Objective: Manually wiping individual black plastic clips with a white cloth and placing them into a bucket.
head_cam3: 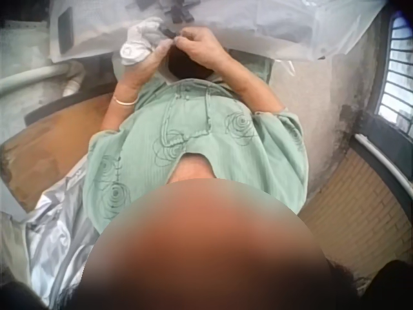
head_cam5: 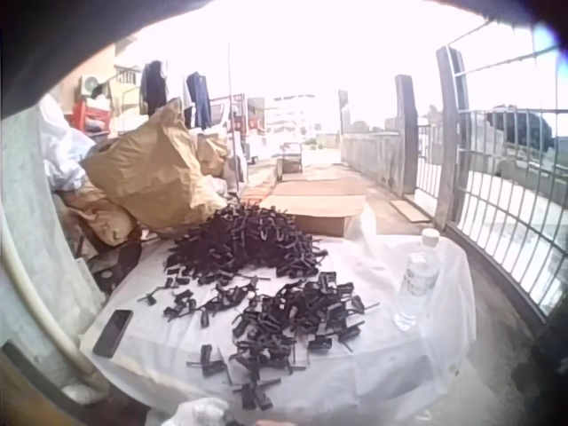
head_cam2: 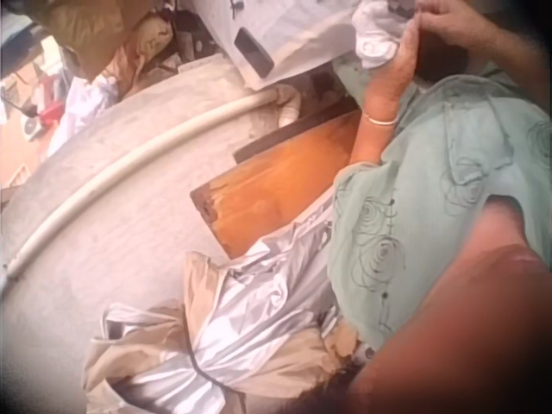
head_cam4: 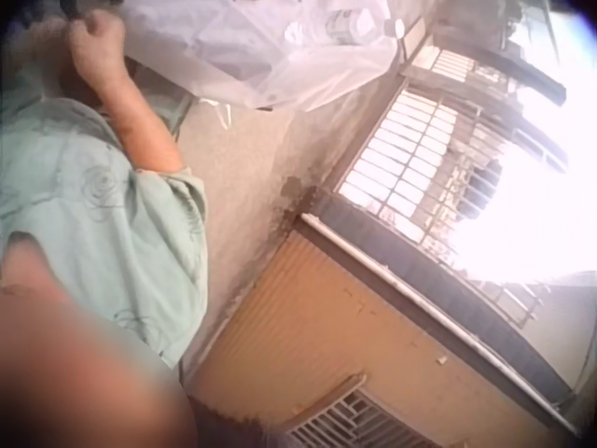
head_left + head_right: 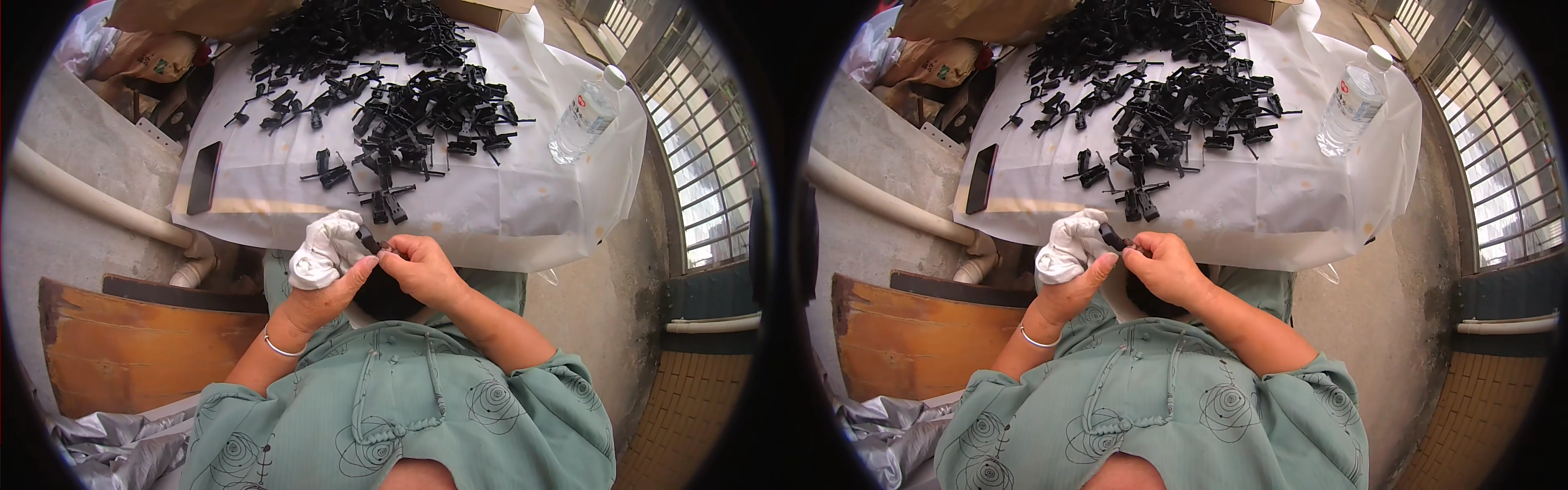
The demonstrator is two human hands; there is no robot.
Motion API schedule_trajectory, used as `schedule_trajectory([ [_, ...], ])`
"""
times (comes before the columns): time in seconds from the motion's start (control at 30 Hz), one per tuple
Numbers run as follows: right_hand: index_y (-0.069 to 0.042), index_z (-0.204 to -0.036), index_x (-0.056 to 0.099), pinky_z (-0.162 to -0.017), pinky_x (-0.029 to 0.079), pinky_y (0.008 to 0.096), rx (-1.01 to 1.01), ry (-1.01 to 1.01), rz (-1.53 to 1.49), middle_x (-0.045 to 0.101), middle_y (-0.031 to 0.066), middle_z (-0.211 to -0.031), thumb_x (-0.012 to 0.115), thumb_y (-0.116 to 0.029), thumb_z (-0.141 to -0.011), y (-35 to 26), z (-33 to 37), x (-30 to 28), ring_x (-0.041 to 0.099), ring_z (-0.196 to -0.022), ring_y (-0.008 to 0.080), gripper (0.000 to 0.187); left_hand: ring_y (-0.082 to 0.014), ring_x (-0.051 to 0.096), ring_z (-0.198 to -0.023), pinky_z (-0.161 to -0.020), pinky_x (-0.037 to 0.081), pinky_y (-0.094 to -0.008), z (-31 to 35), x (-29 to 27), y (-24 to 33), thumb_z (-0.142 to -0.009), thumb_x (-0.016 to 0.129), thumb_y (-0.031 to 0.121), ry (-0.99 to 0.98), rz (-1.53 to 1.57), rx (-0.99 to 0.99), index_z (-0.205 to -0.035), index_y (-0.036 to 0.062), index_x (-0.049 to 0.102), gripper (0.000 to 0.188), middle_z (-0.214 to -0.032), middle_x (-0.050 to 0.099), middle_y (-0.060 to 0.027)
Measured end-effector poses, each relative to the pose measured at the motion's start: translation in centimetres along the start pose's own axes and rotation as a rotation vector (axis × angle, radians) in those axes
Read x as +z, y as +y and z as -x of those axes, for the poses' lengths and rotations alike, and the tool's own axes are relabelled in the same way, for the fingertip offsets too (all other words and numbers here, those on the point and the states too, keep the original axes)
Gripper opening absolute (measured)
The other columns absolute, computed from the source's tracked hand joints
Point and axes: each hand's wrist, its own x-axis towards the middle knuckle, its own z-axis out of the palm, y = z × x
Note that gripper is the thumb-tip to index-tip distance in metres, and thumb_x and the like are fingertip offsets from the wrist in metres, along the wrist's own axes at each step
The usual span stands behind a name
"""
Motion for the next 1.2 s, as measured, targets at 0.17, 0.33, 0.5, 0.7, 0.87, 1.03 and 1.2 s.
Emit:
schedule_trajectory([
  [0.17,-0.001,-0.075,0.054,-0.046,0.037,0.0268,-0.266,-0.091,-0.024,0.048,-0.0012,-0.060,0.061,-0.018,-0.084,-1.2,1.3,0.1,0.046,-0.054,0.0080,0.020,-0.0062,0.051,-0.070,-0.064,0.045,-0.0208,0.0,-0.3,-1.1,-0.085,0.058,0.005,-0.114,-0.077,-0.130,-0.107,0.0010,0.048,0.025,-0.089,0.054,-0.0028],
  [0.33,-0.001,-0.074,0.054,-0.046,0.037,0.0284,-0.779,0.233,0.400,0.050,0.0093,-0.060,0.068,-0.009,-0.077,-0.7,0.8,-0.1,0.043,-0.050,0.0195,0.016,-0.0054,0.051,-0.063,-0.054,0.045,-0.0194,0.0,-0.2,0.7,-0.086,0.052,0.002,-0.189,0.196,-0.464,-0.114,-0.0006,0.047,0.028,-0.090,0.055,-0.0035],
  [0.5,-0.001,-0.073,0.054,-0.049,0.038,0.0295,-0.477,0.193,0.232,0.048,0.0106,-0.061,0.064,-0.016,-0.082,-1.3,0.4,-0.8,0.042,-0.051,0.0202,0.021,-0.0052,0.052,-0.062,-0.053,0.045,-0.0197,0.2,-0.1,1.2,-0.087,0.051,0.003,-0.258,0.148,-0.483,-0.115,-0.0010,0.047,0.029,-0.089,0.056,-0.0046],
  [0.7,0.001,-0.071,0.049,-0.050,0.037,0.0318,-0.517,0.044,0.265,0.048,0.0128,-0.062,0.053,-0.016,-0.089,-1.0,0.5,-0.9,0.041,-0.052,0.0204,0.025,-0.0108,0.057,-0.071,-0.063,0.048,-0.0249,0.2,0.1,1.4,-0.083,0.056,0.006,-0.206,-0.143,-0.415,-0.109,-0.0023,0.053,0.027,-0.089,0.059,-0.0083],
  [0.87,0.001,-0.071,0.048,-0.050,0.037,0.0318,-0.454,0.031,0.236,0.046,0.0129,-0.060,0.050,-0.015,-0.090,-0.5,0.4,-0.4,0.039,-0.051,0.0210,0.025,-0.0273,0.061,-0.085,-0.077,0.048,-0.0326,0.1,0.4,0.9,-0.077,0.057,0.004,-0.197,-0.486,0.076,-0.104,-0.0027,0.057,0.027,-0.092,0.062,-0.0157],
  [1.03,0.000,-0.072,0.050,-0.052,0.038,0.0283,-0.315,0.092,0.121,0.045,0.0054,-0.058,0.048,-0.016,-0.092,1.4,0.0,0.6,0.039,-0.055,0.0110,0.026,-0.0336,0.060,-0.086,-0.078,0.049,-0.0357,0.3,0.9,0.5,-0.074,0.057,0.003,-0.201,-0.595,0.095,-0.104,-0.0039,0.057,0.030,-0.096,0.061,-0.0196],
  [1.2,0.000,-0.076,0.053,-0.055,0.040,0.0265,-0.198,0.019,-0.091,0.048,0.0008,-0.061,0.048,-0.017,-0.093,1.7,0.1,1.0,0.041,-0.060,0.0087,0.025,-0.0285,0.059,-0.086,-0.079,0.047,-0.0334,1.3,1.2,-0.1,-0.077,0.057,0.003,-0.161,-0.556,0.078,-0.106,-0.0044,0.054,0.031,-0.097,0.060,-0.0172],
])
